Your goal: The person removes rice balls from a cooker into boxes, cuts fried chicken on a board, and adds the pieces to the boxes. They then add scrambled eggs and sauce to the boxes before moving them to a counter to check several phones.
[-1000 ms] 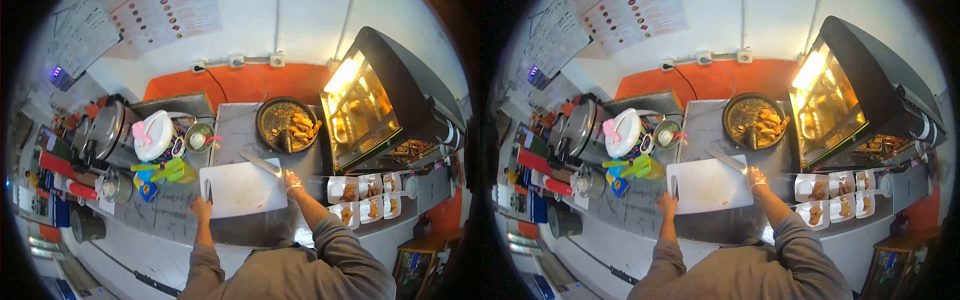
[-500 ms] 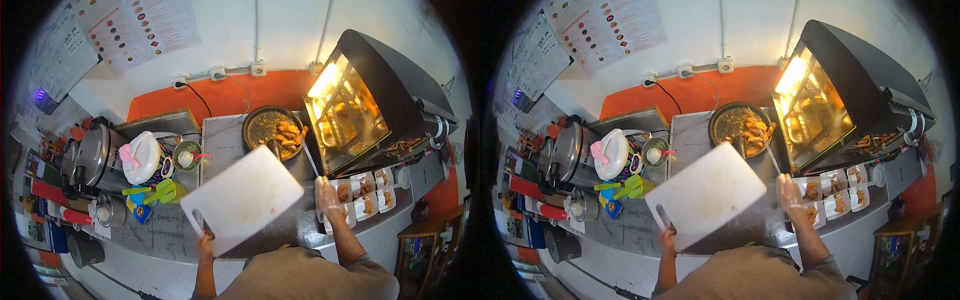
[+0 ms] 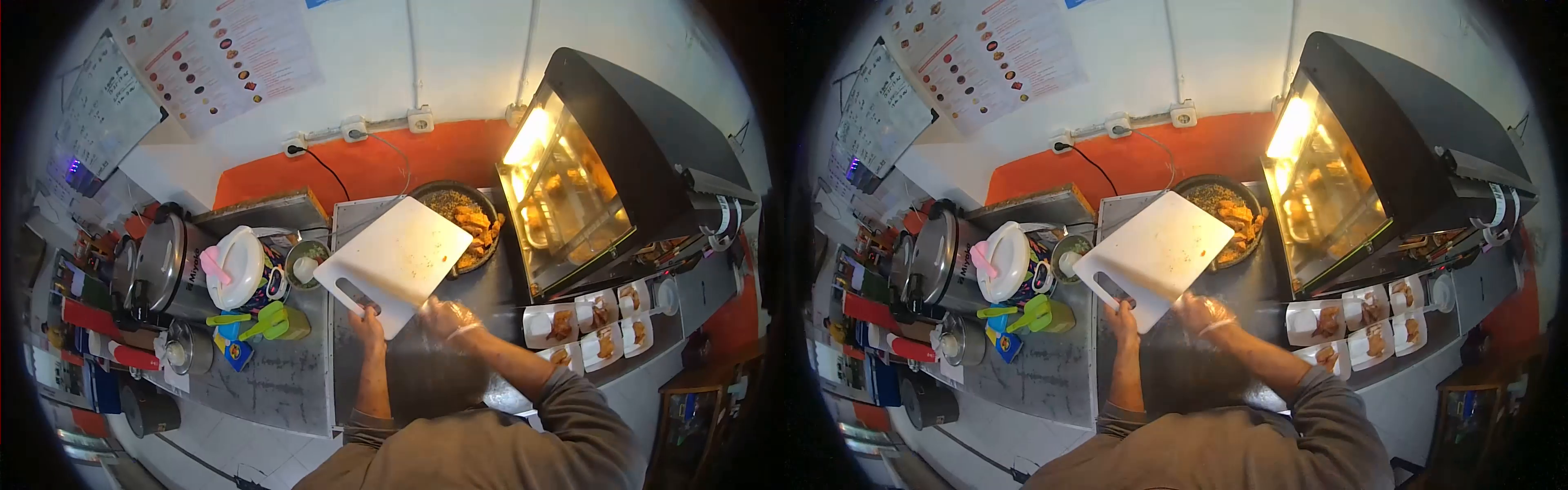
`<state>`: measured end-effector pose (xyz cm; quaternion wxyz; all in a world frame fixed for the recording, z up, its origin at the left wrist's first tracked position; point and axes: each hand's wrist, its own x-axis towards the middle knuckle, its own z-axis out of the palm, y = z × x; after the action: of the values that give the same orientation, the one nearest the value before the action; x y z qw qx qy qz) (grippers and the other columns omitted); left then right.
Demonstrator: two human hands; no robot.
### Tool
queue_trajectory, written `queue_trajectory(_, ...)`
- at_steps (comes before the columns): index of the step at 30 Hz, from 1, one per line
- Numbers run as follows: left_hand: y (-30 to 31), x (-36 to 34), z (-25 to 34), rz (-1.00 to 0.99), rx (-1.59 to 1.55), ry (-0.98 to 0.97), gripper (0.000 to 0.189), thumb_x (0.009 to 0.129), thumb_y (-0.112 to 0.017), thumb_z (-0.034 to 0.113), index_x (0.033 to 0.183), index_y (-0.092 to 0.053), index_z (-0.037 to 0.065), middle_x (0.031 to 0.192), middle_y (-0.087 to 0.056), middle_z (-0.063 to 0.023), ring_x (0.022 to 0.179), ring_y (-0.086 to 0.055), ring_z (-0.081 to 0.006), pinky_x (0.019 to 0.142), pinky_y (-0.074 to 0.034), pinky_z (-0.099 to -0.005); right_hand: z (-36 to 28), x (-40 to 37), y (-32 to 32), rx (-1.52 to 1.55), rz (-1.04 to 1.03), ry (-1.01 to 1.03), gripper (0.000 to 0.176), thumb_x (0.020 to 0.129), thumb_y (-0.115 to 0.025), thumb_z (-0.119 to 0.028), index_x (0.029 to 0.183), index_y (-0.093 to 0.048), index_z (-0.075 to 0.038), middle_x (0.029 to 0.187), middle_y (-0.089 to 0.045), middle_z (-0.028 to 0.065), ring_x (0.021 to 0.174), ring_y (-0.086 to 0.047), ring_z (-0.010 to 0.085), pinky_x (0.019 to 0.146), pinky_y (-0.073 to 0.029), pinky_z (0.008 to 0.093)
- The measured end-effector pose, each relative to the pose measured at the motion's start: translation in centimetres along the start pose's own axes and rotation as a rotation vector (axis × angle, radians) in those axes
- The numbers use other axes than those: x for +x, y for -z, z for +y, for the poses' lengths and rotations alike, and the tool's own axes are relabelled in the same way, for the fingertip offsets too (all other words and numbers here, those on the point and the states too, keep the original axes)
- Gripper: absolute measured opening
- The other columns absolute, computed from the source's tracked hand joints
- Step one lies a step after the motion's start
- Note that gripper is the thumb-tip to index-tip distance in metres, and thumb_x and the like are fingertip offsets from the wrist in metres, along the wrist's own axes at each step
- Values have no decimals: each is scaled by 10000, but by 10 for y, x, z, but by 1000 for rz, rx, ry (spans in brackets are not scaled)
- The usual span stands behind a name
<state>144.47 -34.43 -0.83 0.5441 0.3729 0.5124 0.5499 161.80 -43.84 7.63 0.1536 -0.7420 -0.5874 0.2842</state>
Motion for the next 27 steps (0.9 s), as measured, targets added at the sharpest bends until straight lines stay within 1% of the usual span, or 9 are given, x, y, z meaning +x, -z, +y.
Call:
queue_trajectory(2,7,-5,-5,-11,88,-43,184,801,-502,20,980,-466,2,946,-521,-117,880,-592,-219,801,-485,-345,41,31,28,-281,7,-53,258,945,-425,-155,1104,-594,-42,1030,-643,223,917,-674,357,773,-562,460)
queue_trajectory(6,-1,-2,0,-26,156,-78,173,807,-489,17,974,-462,-19,904,-494,-98,847,-538,-197,777,-468,-335,112,71,53,315,90,-329,292,919,-504,-237,1099,-646,-55,926,-666,172,831,-655,303,762,-537,389)
queue_trajectory(7,-2,1,-3,-27,88,-79,169,803,-495,18,966,-464,-14,923,-509,-109,849,-567,-203,751,-483,-330,115,75,43,-510,142,80,306,921,-487,-222,1130,-626,-46,972,-661,181,851,-657,317,788,-532,404)
queue_trajectory(9,-5,3,-5,-29,16,-78,165,799,-502,19,958,-466,-9,942,-525,-119,852,-595,-210,725,-498,-326,108,59,1,-1069,241,624,303,935,-456,-190,1140,-577,-3,1131,-608,225,958,-639,328,847,-525,417)
queue_trajectory(12,-4,0,2,-19,90,-101,150,805,-493,16,950,-463,-7,936,-517,-110,854,-594,-203,731,-499,-318,-33,7,23,-290,-120,350,261,933,-460,-153,1083,-573,28,1113,-612,270,949,-657,349,833,-543,439)
queue_trajectory(15,1,3,6,-7,184,-161,140,808,-487,18,944,-461,-2,911,-499,-98,828,-584,-195,703,-491,-311,-34,17,26,-154,-26,81,243,926,-453,-139,1049,-610,1,960,-644,253,853,-674,365,760,-558,457)
queue_trajectory(20,12,-18,20,-45,230,-143,152,808,-484,14,957,-458,9,905,-476,-85,803,-560,-196,697,-464,-314,152,104,-3,-126,248,-242,457,1023,-317,-364,1003,-644,-46,921,-680,198,875,-668,365,799,-528,477)
queue_trajectory(22,15,-22,16,-36,242,-156,161,804,-482,10,962,-454,13,909,-474,-84,822,-558,-196,718,-464,-317,116,72,63,73,-30,-403,568,1007,-304,-417,1170,-587,47,1154,-617,277,1110,-597,378,916,-492,461)
queue_trajectory(27,14,-23,9,-18,91,-79,210,781,-477,-9,984,-437,27,928,-470,-85,858,-544,-193,773,-467,-322,56,11,3,-251,47,-1,462,1000,-309,-359,1116,-588,-10,1060,-616,265,1039,-595,384,917,-468,465)
